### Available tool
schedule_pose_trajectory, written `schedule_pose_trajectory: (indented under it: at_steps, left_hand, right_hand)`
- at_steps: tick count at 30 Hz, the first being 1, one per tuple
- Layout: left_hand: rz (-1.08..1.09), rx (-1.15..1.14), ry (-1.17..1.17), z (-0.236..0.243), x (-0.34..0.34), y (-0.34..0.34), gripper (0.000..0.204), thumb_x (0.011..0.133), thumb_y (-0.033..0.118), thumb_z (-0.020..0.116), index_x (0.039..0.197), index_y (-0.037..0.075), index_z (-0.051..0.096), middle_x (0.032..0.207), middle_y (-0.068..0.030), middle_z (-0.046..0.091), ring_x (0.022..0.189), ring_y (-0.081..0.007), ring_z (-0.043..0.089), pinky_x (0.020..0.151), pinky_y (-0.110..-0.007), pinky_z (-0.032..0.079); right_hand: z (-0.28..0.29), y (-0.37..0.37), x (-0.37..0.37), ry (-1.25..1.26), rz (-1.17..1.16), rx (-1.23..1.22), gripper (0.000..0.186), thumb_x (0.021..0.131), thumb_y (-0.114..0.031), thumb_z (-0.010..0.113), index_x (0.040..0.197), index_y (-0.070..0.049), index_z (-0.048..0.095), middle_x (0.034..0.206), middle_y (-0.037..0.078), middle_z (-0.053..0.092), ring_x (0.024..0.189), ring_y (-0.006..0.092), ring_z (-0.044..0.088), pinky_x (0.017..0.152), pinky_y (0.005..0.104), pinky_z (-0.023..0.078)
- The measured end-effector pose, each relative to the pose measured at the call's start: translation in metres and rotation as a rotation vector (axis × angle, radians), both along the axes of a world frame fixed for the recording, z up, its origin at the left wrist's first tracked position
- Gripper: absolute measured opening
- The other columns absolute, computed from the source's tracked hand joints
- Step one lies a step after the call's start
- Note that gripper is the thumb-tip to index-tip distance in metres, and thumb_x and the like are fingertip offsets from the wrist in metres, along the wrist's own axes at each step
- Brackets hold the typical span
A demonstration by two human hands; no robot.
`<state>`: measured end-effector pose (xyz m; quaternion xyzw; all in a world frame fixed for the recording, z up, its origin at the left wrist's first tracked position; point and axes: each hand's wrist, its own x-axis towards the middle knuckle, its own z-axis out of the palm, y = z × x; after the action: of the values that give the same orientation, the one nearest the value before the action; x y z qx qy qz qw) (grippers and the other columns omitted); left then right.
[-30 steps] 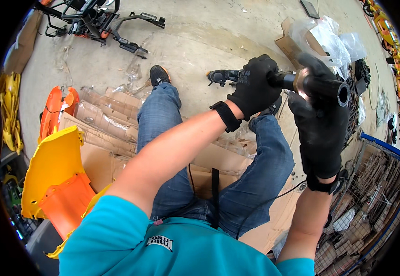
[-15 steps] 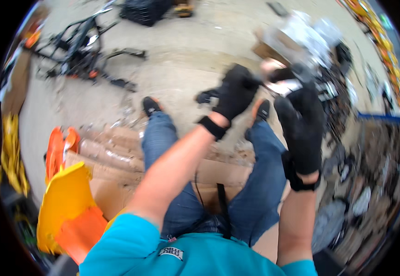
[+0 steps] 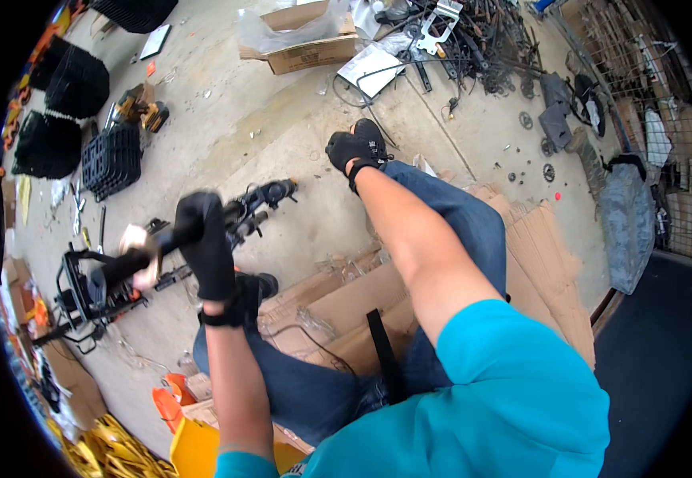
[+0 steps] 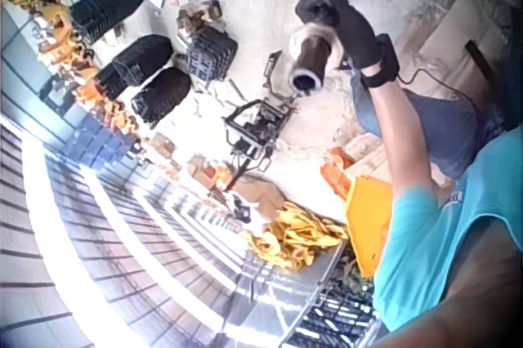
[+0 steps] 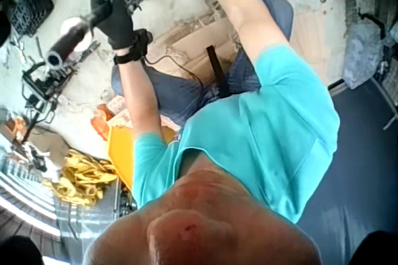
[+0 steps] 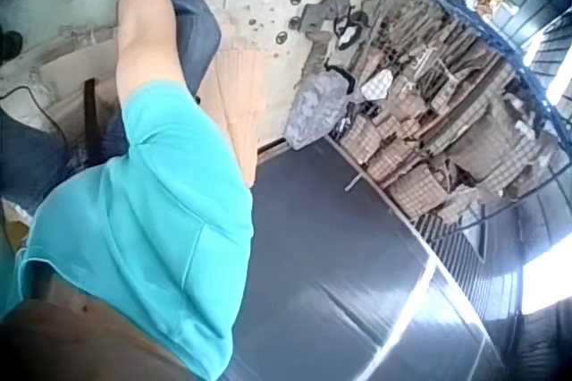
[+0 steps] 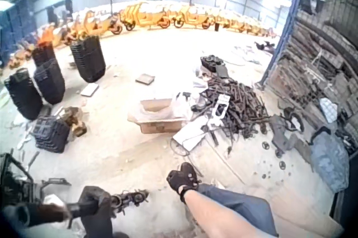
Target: The person slides metal rings and bushings onto a fork tube before inserting the tube into a larger sleeve. They then repeatedly push the inner tube into the sleeve and handle another ring.
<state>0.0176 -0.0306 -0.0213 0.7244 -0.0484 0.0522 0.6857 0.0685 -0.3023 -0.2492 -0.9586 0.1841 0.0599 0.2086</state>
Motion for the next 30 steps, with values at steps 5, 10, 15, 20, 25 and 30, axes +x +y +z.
schedule_pose_trajectory:
  at_steps: [5,10,15,20,25,30]
  left_hand:
    - [0.014,0.169,0.021,0.016,-0.021,-0.009,0.013,0.096,0.014,0.062,0.092,0.003,0.057,0.095,-0.0078,0.056,0.092,-0.0193,0.054,0.087,-0.038,0.047]
    - [-0.017,0.158,-0.009,0.01,-0.006,-0.02,0.031,0.098,0.031,0.066,0.087,0.006,0.049,0.086,-0.0039,0.043,0.086,-0.0198,0.047,0.087,-0.04,0.045]
    - [0.062,0.213,0.023,0.006,-0.005,-0.014,0.032,0.097,0.035,0.064,0.088,0.009,0.049,0.087,-0.0036,0.04,0.085,-0.0189,0.044,0.087,-0.039,0.041]
    - [0.089,0.285,0.004,0.008,-0.01,-0.018,0.029,0.097,0.035,0.062,0.089,0.01,0.05,0.088,-0.0041,0.04,0.085,-0.0187,0.043,0.087,-0.04,0.04]
    - [-0.004,0.235,0.012,0.007,-0.007,-0.013,0.029,0.097,0.033,0.063,0.089,0.009,0.051,0.087,-0.0043,0.041,0.083,-0.0187,0.044,0.085,-0.04,0.041]
    - [0.098,0.144,0.011,0.008,-0.004,-0.015,0.018,0.096,0.019,0.063,0.094,0.002,0.06,0.094,-0.0069,0.055,0.095,-0.0213,0.056,0.092,-0.04,0.047]
  right_hand:
    - [-0.087,0.026,0.021,0.142,-0.061,0.34,0.031,0.089,-0.033,0.068,0.114,-0.016,0.071,0.116,0.016,0.071,0.111,0.0328,0.067,0.094,0.0453,0.053]
    - [-0.144,0.037,0.05,0.181,-0.03,0.202,0.04,0.093,-0.027,0.063,0.133,-0.02,0.061,0.122,0.018,0.061,0.105,0.0355,0.067,0.088,0.0473,0.055]
    - [-0.162,0.052,0.058,0.176,0.066,0.096,0.03,0.094,-0.013,0.054,0.122,-0.017,0.063,0.124,0.02,0.057,0.092,0.0364,0.071,0.074,0.0488,0.058]
    - [-0.181,0.06,0.06,0.069,0.061,0.003,0.013,0.093,-0.011,0.054,0.102,-0.011,0.063,0.111,0.019,0.062,0.078,0.0335,0.073,0.06,0.048,0.058]
    - [-0.178,0.054,0.034,0.04,0.026,0.196,0.016,0.091,-0.015,0.059,0.106,-0.01,0.061,0.099,0.021,0.068,0.089,0.0402,0.069,0.076,0.0504,0.056]
    - [-0.13,0.069,0.0,-0.068,-0.263,0.468,0.015,0.084,-0.023,0.068,0.086,-0.011,0.075,0.087,0.017,0.073,0.088,0.0352,0.07,0.082,0.0451,0.055]
